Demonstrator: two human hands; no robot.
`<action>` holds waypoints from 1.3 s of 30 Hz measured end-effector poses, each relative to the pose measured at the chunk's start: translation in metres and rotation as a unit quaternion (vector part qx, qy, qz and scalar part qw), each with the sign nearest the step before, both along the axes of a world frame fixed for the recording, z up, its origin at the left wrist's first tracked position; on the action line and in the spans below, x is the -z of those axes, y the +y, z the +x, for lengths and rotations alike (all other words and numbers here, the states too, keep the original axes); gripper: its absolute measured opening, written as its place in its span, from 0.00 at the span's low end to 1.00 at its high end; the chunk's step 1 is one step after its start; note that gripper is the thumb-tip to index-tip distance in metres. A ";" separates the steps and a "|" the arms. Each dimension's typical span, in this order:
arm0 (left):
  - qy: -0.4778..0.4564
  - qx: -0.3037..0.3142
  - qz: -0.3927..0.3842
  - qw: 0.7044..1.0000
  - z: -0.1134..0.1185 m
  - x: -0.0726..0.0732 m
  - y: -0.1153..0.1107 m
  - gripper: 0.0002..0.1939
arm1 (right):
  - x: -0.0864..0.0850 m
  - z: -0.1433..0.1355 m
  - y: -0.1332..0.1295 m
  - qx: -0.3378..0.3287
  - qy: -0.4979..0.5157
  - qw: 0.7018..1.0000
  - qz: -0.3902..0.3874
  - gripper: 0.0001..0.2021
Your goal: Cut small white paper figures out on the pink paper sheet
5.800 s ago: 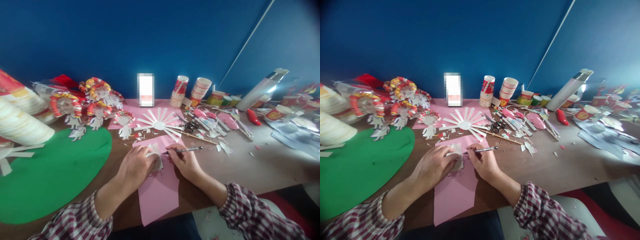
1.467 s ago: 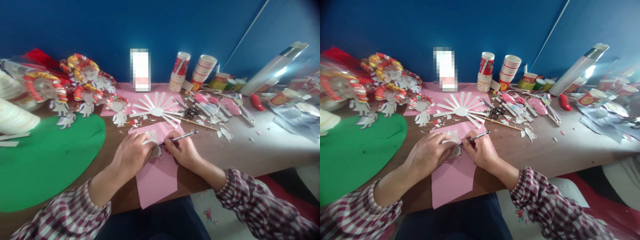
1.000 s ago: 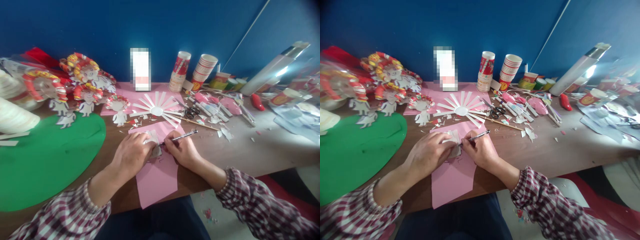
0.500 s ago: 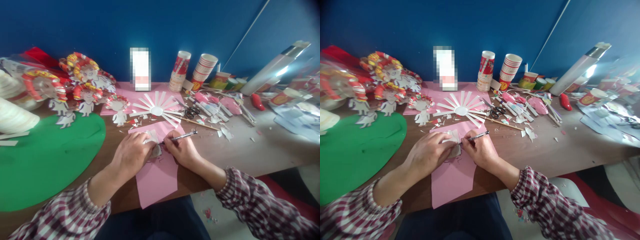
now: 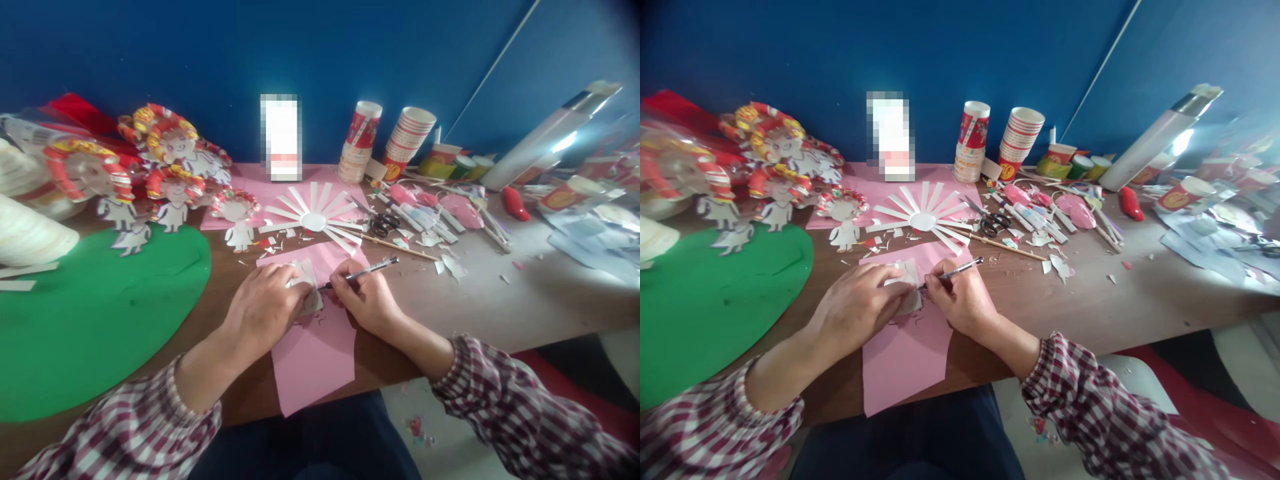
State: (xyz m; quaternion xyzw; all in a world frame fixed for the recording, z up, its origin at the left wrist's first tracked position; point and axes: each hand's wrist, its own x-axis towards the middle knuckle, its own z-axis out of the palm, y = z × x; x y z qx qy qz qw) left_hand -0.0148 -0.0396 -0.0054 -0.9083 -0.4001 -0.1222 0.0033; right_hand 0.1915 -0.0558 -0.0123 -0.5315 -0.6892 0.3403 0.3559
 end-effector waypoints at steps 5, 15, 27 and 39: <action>0.002 -0.001 -0.008 1.000 0.000 -0.001 0.000 0.12 | 0.001 0.001 0.000 -0.014 -0.009 1.000 0.005 0.09; -0.004 0.000 -0.005 1.000 -0.001 0.002 0.000 0.11 | -0.003 -0.002 -0.001 -0.030 0.004 1.000 0.001 0.09; -0.009 0.000 -0.004 1.000 -0.001 0.003 0.000 0.11 | -0.002 -0.001 -0.001 -0.012 -0.007 1.000 0.008 0.08; -0.016 0.004 -0.003 1.000 -0.001 0.002 0.000 0.11 | -0.003 -0.001 -0.001 -0.029 -0.001 1.000 0.006 0.08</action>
